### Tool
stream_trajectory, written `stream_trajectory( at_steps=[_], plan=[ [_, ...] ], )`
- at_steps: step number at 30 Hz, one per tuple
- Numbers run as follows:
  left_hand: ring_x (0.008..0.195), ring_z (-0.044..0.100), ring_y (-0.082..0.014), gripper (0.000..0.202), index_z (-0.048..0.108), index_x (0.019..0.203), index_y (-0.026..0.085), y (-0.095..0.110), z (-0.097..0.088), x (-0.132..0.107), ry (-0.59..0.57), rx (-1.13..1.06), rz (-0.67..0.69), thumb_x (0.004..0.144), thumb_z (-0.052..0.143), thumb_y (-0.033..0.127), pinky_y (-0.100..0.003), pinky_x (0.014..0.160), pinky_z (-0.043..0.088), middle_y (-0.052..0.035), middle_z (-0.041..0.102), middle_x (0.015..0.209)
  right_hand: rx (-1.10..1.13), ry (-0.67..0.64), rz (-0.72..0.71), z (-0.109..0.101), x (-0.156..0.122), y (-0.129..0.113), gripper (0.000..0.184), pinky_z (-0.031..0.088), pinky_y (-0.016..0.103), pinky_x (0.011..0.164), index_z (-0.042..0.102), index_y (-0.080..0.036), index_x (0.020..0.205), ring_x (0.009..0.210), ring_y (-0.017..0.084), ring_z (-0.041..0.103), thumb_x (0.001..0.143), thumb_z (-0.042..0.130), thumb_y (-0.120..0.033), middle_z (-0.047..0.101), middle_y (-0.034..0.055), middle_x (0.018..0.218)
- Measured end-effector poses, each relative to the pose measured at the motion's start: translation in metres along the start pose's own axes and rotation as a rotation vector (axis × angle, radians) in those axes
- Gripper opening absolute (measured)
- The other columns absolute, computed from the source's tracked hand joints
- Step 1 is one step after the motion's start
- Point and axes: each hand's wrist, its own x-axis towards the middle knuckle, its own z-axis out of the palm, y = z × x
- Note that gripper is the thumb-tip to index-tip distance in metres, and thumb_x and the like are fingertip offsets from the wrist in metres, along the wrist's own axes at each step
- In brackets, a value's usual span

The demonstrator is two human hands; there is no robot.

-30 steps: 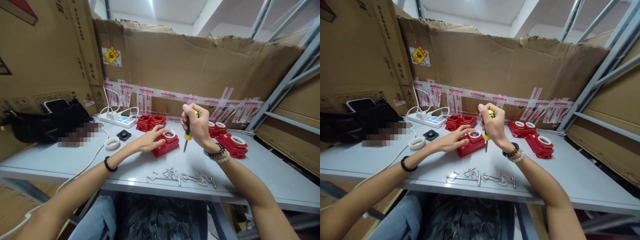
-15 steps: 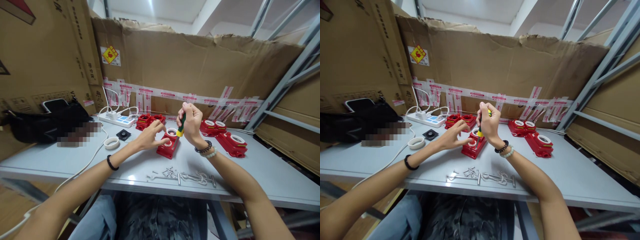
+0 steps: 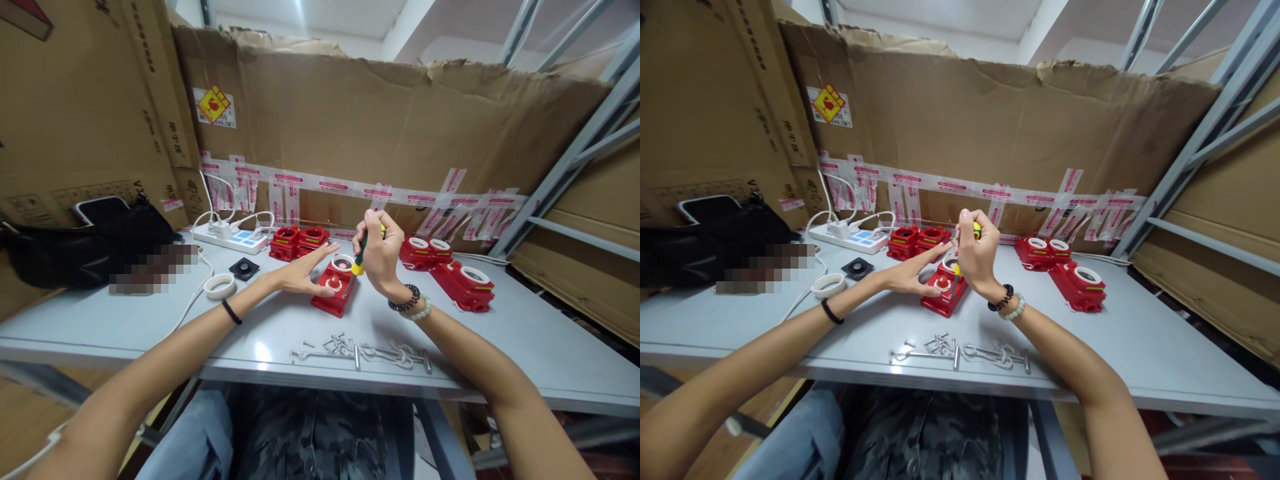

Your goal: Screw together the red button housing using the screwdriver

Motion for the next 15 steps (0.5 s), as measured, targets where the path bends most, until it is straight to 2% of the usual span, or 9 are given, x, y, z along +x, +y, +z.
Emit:
stream_trajectory(
  at_steps=[4, 8, 11, 13, 15],
  plan=[
    [0.143, 0.009, -0.0295, 0.098, 0.014, 0.147, 0.024, -0.003, 0.001, 0.002, 0.001, 0.004, 0.035, 0.071, 0.069, 0.053, -0.051, 0.116, 0.013, -0.0102, 0.012, 0.155, -0.166, 0.004, -0.098, 0.0, -0.006, 0.0, 0.027, 0.038, 0.022, 0.049, 0.04, -0.022, 0.069, 0.049, 0.007, 0.043, 0.091, 0.043, -0.038, 0.044, -0.0054, 0.062],
    [0.14, 0.019, -0.0324, 0.102, 0.012, 0.147, 0.024, -0.002, 0.003, 0.004, 0.021, 0.003, 0.06, 0.068, 0.07, 0.053, -0.051, 0.114, 0.02, -0.0105, 0.015, 0.155, -0.431, -0.14, -0.219, -0.004, -0.006, -0.009, 0.026, 0.036, 0.023, 0.054, 0.042, -0.021, 0.073, 0.052, 0.008, 0.044, 0.093, 0.038, -0.038, 0.047, -0.0044, 0.061],
    [0.136, 0.03, -0.0343, 0.102, 0.017, 0.146, 0.023, 0.002, 0.006, 0.008, 0.025, -0.004, 0.091, 0.066, 0.072, 0.054, -0.05, 0.112, 0.025, -0.012, 0.025, 0.151, -0.876, -0.265, -0.288, -0.008, -0.002, -0.028, 0.033, 0.03, 0.026, 0.051, 0.047, -0.02, 0.069, 0.049, 0.01, 0.042, 0.089, 0.042, -0.047, 0.049, -0.0027, 0.056],
    [0.135, 0.031, -0.0344, 0.101, 0.022, 0.144, 0.023, 0.005, 0.007, 0.01, 0.012, -0.004, 0.099, 0.064, 0.073, 0.056, -0.049, 0.112, 0.026, -0.0121, 0.029, 0.149, -1.221, -0.307, -0.281, -0.009, 0.002, -0.041, 0.038, 0.024, 0.027, 0.05, 0.052, -0.019, 0.071, 0.05, 0.012, 0.045, 0.088, 0.042, -0.052, 0.055, 0.0014, 0.059],
    [0.135, 0.032, -0.033, 0.098, 0.025, 0.142, 0.022, 0.008, 0.008, 0.012, 0.002, -0.005, 0.1, 0.063, 0.073, 0.056, -0.048, 0.112, 0.026, -0.0118, 0.032, 0.147, -1.463, -0.359, -0.25, -0.009, 0.006, -0.052, 0.04, 0.022, 0.028, 0.051, 0.055, -0.017, 0.076, 0.053, 0.016, 0.05, 0.089, 0.04, -0.052, 0.06, 0.0065, 0.063]
  ],
)
